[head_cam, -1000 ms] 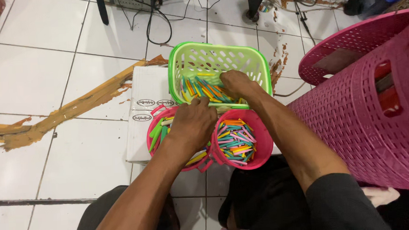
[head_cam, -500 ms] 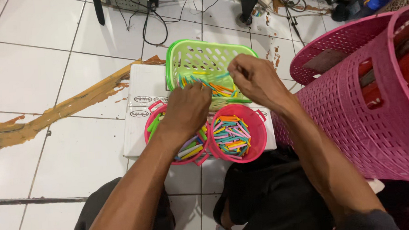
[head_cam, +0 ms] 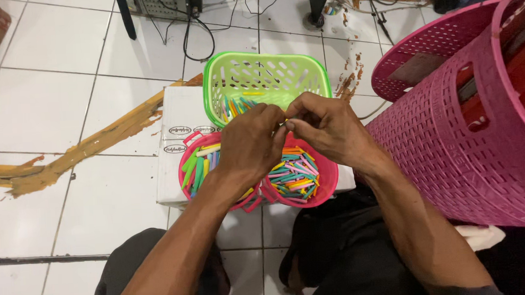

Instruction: The person sits on the floor and sorts colorful crayons from a green basket into two pink baskets. They pick up crayons by hand, sometimes breaking them into smaller pieces, and place them into the pink baskets.

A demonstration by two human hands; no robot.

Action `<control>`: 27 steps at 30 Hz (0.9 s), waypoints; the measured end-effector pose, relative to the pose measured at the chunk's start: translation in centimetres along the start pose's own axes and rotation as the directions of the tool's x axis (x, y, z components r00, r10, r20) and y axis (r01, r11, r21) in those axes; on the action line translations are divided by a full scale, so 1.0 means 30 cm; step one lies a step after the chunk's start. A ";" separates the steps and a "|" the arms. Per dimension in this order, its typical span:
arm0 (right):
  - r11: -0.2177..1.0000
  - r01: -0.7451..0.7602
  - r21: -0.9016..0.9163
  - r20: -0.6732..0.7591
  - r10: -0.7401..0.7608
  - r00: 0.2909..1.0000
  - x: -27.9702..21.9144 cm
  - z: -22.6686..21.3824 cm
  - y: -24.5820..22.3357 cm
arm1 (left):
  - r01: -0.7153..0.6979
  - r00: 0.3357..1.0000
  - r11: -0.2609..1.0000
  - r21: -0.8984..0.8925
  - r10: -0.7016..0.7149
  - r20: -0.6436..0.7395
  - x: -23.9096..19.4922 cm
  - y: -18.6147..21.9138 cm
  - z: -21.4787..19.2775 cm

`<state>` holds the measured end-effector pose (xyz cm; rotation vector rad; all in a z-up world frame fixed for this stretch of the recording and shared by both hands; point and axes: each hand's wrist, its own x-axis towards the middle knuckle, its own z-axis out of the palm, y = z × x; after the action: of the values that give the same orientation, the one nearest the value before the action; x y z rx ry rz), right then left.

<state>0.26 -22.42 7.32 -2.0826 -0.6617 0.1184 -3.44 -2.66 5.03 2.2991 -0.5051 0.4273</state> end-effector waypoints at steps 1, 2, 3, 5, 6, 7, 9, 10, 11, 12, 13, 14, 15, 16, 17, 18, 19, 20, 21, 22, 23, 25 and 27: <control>1.000 0.000 0.004 -0.004 0.000 1.000 0.001 -0.003 -0.004 | -0.002 1.000 1.000 0.003 0.002 0.004 0.000 0.005 0.002; 0.998 0.011 0.066 -0.014 -0.010 1.000 0.003 -0.006 -0.007 | 0.077 0.997 0.986 -0.148 -0.077 0.010 0.000 0.009 0.004; 0.992 0.022 0.127 -0.024 -0.019 1.000 0.005 -0.010 -0.012 | 0.155 0.988 0.943 -0.295 -0.154 0.028 0.001 0.014 0.006; 0.990 0.005 0.138 -0.011 -0.004 1.000 0.006 -0.034 -0.033 | 0.208 0.976 0.890 -0.406 -0.213 0.032 0.012 -0.001 0.031; 0.989 -0.011 0.146 0.006 0.011 1.000 0.006 -0.045 -0.044 | 0.255 0.961 0.819 -0.514 -0.274 0.040 0.016 -0.009 0.043; 0.989 -0.011 0.149 0.005 0.010 1.000 0.004 -0.047 -0.042 | 0.256 0.961 0.820 -0.511 -0.274 0.041 0.019 -0.018 0.051; 0.995 -0.026 0.094 0.063 0.020 0.998 -0.003 -0.048 -0.040 | 0.367 0.918 0.625 -0.689 -0.363 0.160 0.021 -0.038 0.065; 0.995 -0.027 0.096 0.065 0.021 0.998 -0.005 -0.049 -0.045 | 0.370 0.917 0.625 -0.687 -0.365 0.161 0.023 -0.030 0.060; 0.996 -0.019 0.087 0.097 0.010 0.995 -0.007 -0.051 -0.051 | 0.396 0.900 0.565 -0.724 -0.395 0.184 0.027 -0.022 0.056; 0.997 -0.011 0.078 0.129 0.000 0.992 -0.009 -0.053 -0.058 | 0.420 0.882 0.502 -0.756 -0.422 0.210 0.032 -0.014 0.051; 0.997 -0.012 0.078 0.127 0.002 0.992 -0.008 -0.047 -0.064 | 0.421 0.882 0.502 -0.756 -0.421 0.211 0.029 -0.025 0.066; 0.998 0.001 0.063 0.122 -0.009 0.992 -0.007 -0.042 -0.071 | 0.443 0.866 0.468 -0.765 -0.446 0.228 0.027 -0.036 0.081; 0.999 0.015 0.048 0.117 -0.020 0.993 -0.007 -0.036 -0.078 | 0.463 0.848 0.434 -0.773 -0.469 0.246 0.024 -0.046 0.097; 0.999 0.013 0.047 0.115 -0.019 0.993 -0.010 -0.032 -0.056 | 0.464 0.849 0.434 -0.772 -0.467 0.247 0.026 -0.037 0.091; 0.999 0.034 0.014 0.083 -0.035 0.996 -0.013 -0.026 -0.034 | 0.478 0.839 0.410 -0.777 -0.476 0.265 0.027 -0.028 0.085; 0.998 0.053 -0.020 0.051 -0.052 0.997 -0.017 -0.020 -0.012 | 0.492 0.828 0.385 -0.780 -0.484 0.283 0.028 -0.019 0.079; 0.998 0.052 -0.019 0.050 -0.051 0.997 -0.019 -0.019 -0.014 | 0.494 0.828 0.385 -0.780 -0.484 0.285 0.027 -0.011 0.069; 0.997 0.051 -0.057 0.044 -0.049 0.998 -0.021 -0.017 -0.018 | 0.493 0.832 0.411 -0.767 -0.480 0.277 0.026 -0.003 0.059; 0.994 0.053 -0.096 0.039 -0.050 0.998 -0.018 -0.016 -0.022 | 0.489 0.838 0.438 -0.755 -0.477 0.266 0.026 0.005 0.047; 0.994 0.055 -0.096 0.040 -0.052 0.998 -0.013 -0.014 -0.026 | 0.488 0.838 0.438 -0.755 -0.478 0.264 0.024 -0.013 0.057; 0.992 0.056 -0.109 0.050 -0.051 0.997 -0.008 -0.011 -0.030 | 0.460 0.859 0.467 -0.755 -0.449 0.246 0.021 -0.032 0.067; 0.991 0.055 -0.122 0.060 -0.048 0.997 -0.006 -0.013 -0.040 | 0.433 0.878 0.494 -0.754 -0.420 0.230 0.017 -0.047 0.072; 0.985 0.074 -0.159 0.077 -0.062 0.995 -0.008 -0.022 -0.053 | 0.430 0.877 0.498 -0.753 -0.427 0.218 0.017 -0.044 0.058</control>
<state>-0.38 -22.35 8.93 -2.2162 -0.8088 0.1043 -2.11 -3.16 3.31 1.4524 -0.0473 -0.0737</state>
